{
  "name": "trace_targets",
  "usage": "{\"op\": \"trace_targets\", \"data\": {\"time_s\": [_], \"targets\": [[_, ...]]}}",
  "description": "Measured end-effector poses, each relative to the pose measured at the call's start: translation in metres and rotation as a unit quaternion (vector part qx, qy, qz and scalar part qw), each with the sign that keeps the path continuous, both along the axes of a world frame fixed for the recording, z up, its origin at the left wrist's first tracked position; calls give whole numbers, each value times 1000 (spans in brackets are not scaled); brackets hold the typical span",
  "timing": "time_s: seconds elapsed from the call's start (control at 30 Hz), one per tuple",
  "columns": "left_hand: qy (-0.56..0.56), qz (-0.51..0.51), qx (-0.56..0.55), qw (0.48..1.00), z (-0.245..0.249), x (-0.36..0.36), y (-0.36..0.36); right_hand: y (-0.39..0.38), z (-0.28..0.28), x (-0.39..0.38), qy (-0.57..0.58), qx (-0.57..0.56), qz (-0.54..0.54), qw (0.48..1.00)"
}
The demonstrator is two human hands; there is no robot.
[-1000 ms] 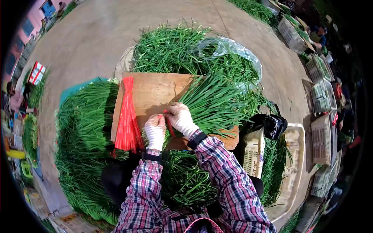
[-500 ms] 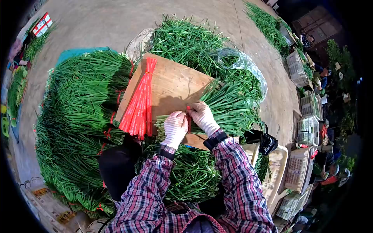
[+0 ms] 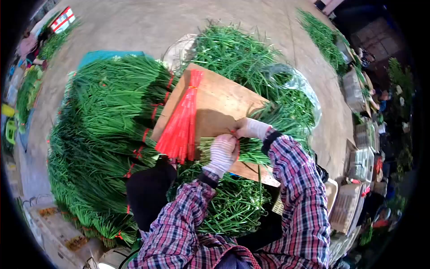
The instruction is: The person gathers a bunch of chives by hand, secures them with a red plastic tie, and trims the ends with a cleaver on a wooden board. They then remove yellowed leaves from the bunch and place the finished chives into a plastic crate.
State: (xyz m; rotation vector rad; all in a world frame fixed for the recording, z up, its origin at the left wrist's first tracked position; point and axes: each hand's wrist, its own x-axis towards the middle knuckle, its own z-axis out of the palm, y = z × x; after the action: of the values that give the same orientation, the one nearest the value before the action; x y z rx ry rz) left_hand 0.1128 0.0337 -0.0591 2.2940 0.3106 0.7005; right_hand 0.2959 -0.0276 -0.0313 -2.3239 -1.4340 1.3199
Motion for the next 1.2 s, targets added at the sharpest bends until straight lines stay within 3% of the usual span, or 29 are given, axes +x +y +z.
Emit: {"op": "trace_targets", "data": {"time_s": [0.03, 0.07, 0.1, 0.13, 0.17, 0.2, 0.23, 0.27, 0.3, 0.33, 0.4, 0.47, 0.53, 0.63, 0.67, 0.73, 0.77, 0.87, 0.93, 0.97, 1.0, 1.03, 1.07, 1.1, 1.13, 1.17, 1.2], "targets": [[182, -67, 30, 981, 6, 8, 2, -4, -22, 9, -62, 3, 46, 997], [212, -98, 55, 971, 7, 12, 1, -8, -28, 16, -65, -8, 91, 994], [198, -87, 102, 971, 13, 11, 4, 2, 4, 4, 14, -19, 33, 999], [229, -90, 118, 962, 16, 14, 1, -3, -26, 10, -44, 162, 141, 976], [279, -124, 169, 937, 18, 22, -3, -1, -39, 28, -123, 8, 330, 936], [238, -104, 167, 951, -7, 38, -14, 3, 18, -1, -21, 9, 72, 997], [259, -152, 274, 914, 18, 30, -9, -3, -25, 24, -106, 112, 289, 945], [258, -239, 279, 893, 30, 36, -6, 0, 0, 8, -71, 8, 113, 991], [265, -268, 276, 884, 32, 41, -9, 2, 20, 0, -35, -38, 36, 998], [267, -280, 276, 880, 36, 42, -11, -11, -30, 26, -92, 24, 125, 988], [272, -296, 266, 876, 42, 45, -13, -22, -92, 61, 23, -14, 77, 997], [276, -300, 254, 877, 42, 47, -15, -3, 1, 11, 104, -29, 3, 994], [281, -301, 245, 878, 43, 48, -19, 11, 30, -14, 5, -65, 82, 994], [292, -304, 238, 875, 51, 46, -18, 8, 28, -13, 108, -77, 41, 990], [293, -306, 236, 875, 47, 51, -22, 10, 23, -15, 62, -16, 119, 991], [299, -309, 234, 872, 49, 51, -24, 19, 49, -33, 11, 24, 160, 987], [305, -307, 230, 872, 50, 51, -23, 30, 60, -42, -44, -51, 206, 976], [324, -308, 235, 863, 53, 55, -26, 9, 9, -25, -28, 145, 266, 953], [342, -309, 235, 856, 54, 56, -28, 13, 55, -47, -18, 111, 247, 963], [357, -307, 237, 850, 55, 56, -31, 7, 23, -34, -42, 151, 277, 948], [371, -305, 243, 843, 56, 58, -34, 14, 45, -48, -26, 151, 269, 951], [385, -304, 250, 835, 59, 58, -36, 20, 25, -46, -45, 152, 288, 944], [407, -298, 262, 823, 58, 58, -39, 18, 9, -37, -117, 104, 263, 952], [431, -286, 276, 810, 63, 57, -35, 23, 33, -43, -113, 180, 262, 941], [446, -284, 296, 795, 62, 59, -38, 27, 52, -47, -56, 176, 91, 979], [468, -278, 316, 777, 63, 58, -37, 23, 75, -54, 25, 263, -61, 963], [490, -273, 339, 755, 65, 58, -31, 6, 94, -63, 95, 344, -216, 909]]}}
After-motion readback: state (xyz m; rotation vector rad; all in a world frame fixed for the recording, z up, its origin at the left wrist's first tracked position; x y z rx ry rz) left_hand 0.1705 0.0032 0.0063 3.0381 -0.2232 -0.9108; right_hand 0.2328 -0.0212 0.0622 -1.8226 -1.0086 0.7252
